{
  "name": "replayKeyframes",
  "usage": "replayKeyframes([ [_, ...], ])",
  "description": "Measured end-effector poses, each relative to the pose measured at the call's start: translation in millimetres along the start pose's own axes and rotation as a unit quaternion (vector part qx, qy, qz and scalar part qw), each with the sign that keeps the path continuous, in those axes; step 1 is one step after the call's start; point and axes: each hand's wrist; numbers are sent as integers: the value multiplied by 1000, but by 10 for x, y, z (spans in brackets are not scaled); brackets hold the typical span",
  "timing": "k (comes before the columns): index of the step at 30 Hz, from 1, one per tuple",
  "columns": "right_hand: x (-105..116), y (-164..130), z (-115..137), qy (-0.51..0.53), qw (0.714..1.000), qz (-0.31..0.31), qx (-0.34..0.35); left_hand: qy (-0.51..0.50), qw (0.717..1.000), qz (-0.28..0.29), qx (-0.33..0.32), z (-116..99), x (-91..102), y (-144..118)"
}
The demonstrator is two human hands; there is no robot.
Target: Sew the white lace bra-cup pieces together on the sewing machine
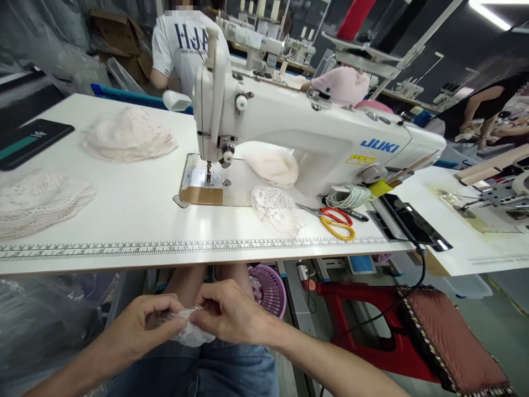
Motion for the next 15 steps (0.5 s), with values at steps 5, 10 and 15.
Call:
replayKeyframes([
  [5, 69, 91, 349, -44, 994, -87, 45, 13, 998, -50, -25, -176, 254, -46],
  [10, 362, 522, 647, -40, 981, -153, 115, 176, 972, -114, -103, -785, 896, 232],
  [15, 991, 1053, 516, -224, 952, -190, 92, 285, 948, -46, -136, -1222, 1492, 1153],
])
Point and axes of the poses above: each hand's wrist, its own y-axis towards the middle knuckle, its own x-axis out of the back of the hand, z = x × y
